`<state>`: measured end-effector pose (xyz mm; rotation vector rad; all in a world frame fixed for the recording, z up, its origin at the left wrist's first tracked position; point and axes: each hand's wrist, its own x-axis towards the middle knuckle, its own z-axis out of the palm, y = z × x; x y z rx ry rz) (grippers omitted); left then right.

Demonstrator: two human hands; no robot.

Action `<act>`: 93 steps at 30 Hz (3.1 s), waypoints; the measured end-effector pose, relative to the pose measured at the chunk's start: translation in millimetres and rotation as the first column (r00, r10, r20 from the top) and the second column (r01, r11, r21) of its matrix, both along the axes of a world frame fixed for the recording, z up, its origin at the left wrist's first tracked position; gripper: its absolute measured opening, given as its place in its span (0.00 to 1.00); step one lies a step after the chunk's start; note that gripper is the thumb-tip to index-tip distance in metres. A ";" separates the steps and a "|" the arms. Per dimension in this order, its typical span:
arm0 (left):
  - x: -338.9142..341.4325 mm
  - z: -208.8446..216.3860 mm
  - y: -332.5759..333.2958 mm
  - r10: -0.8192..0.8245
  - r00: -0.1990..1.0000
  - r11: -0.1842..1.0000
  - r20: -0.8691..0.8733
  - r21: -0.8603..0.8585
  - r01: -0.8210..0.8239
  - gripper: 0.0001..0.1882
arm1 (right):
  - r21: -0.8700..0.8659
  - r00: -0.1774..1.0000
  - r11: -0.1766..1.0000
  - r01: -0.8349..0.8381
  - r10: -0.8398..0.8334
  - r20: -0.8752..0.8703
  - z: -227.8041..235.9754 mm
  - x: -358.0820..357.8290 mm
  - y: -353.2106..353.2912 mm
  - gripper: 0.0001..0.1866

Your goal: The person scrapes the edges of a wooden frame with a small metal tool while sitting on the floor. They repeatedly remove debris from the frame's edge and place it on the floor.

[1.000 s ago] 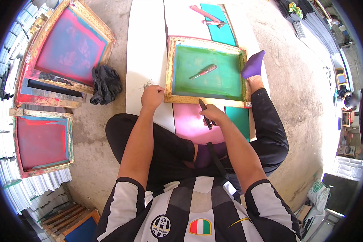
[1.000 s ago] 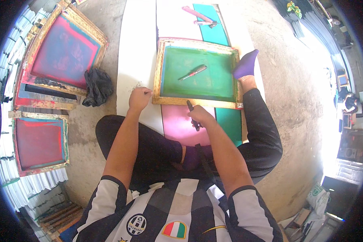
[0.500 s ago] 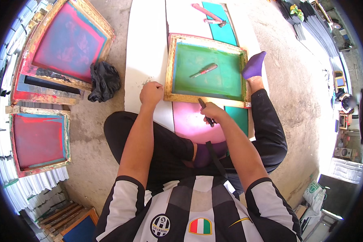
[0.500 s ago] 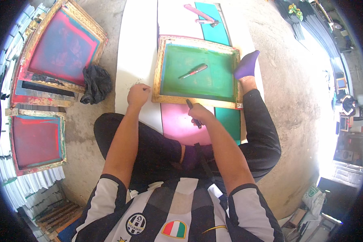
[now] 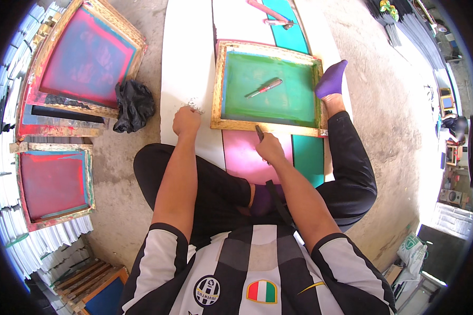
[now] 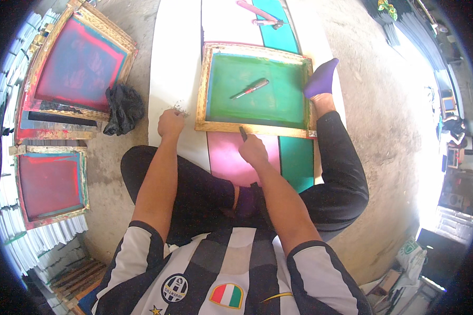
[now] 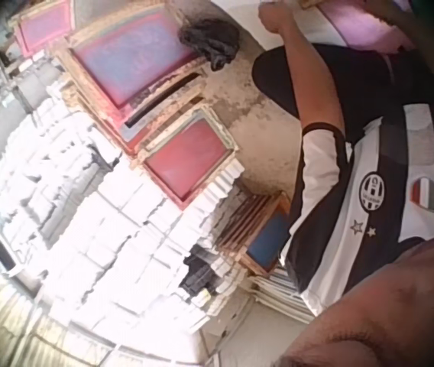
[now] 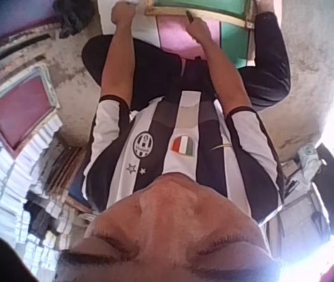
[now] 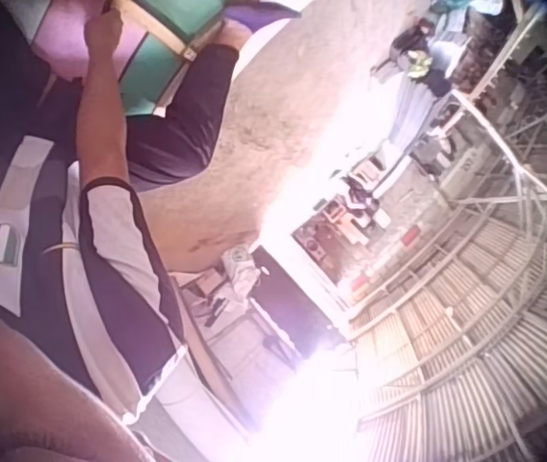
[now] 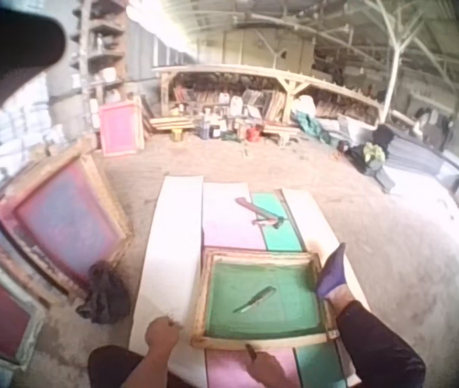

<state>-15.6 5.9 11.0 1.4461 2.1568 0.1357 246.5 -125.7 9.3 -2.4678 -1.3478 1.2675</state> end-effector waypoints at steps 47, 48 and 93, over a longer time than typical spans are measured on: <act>9.9 -30.5 -17.2 -0.306 0.909 0.900 0.284 0.397 0.179 0.15 | 0.113 0.901 0.974 0.197 -0.134 -0.413 4.9 -37.8 -3.1 0.16; 5.5 -30.8 -13.6 -0.210 0.936 0.936 0.282 0.336 0.108 0.16 | 0.103 0.925 0.977 0.185 -0.138 -0.354 -6.9 -28.5 -3.9 0.16; 26.6 -23.2 -19.4 -0.235 0.949 0.946 0.212 0.274 0.173 0.17 | -0.044 0.979 0.985 0.166 -0.170 -0.113 1.8 -17.0 3.7 0.29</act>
